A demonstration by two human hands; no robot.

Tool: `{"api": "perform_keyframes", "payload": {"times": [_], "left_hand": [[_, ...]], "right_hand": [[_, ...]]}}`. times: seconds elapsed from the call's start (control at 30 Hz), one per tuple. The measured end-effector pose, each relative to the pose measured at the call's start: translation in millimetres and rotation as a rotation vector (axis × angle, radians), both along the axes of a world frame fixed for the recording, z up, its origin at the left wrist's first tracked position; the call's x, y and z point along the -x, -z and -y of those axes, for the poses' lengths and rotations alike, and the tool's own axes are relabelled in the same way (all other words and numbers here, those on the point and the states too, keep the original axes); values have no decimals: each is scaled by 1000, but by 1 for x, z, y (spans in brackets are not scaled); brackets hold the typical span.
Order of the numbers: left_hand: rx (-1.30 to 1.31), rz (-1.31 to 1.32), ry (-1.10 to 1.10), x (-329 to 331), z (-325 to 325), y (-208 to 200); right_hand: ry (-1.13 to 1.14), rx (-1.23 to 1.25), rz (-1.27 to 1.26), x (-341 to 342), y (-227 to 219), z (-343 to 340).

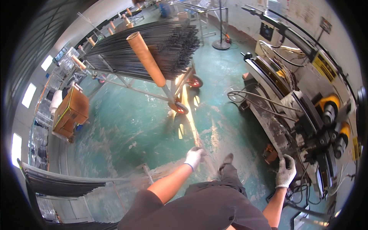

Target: The person feeds long metal rods into a bending machine, bends them, and stacks the finished pieces. The person also measures a rod with a tape measure and places it on a wooden board before continuing to bend more rods.

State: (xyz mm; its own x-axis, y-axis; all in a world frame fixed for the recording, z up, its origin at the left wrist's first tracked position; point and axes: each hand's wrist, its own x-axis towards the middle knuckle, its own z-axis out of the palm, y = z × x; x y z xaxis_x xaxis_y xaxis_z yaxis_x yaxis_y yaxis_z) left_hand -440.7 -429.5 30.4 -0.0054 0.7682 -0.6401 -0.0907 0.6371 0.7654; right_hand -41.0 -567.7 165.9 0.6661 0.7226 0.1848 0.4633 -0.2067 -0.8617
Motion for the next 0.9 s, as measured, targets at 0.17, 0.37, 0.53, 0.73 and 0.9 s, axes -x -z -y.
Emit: {"api": "perform_keyframes", "payload": {"times": [0.17, 0.37, 0.53, 0.73, 0.9], "left_hand": [[104, 37, -121, 7, -44, 23], [95, -14, -113, 29, -138, -12], [-32, 41, -394, 71, -215, -22], [52, 184, -591, 111, -255, 22], [35, 164, -652, 166, -333, 11]], "right_hand": [[-148, 112, -109, 23, -17, -149], [-574, 21, 128, 87, -50, -370], [-978, -135, 300, 211, -126, -535], [-1080, -260, 580, 361, -157, -710], [-1010, 124, 825, 454, -177, -821]]}}
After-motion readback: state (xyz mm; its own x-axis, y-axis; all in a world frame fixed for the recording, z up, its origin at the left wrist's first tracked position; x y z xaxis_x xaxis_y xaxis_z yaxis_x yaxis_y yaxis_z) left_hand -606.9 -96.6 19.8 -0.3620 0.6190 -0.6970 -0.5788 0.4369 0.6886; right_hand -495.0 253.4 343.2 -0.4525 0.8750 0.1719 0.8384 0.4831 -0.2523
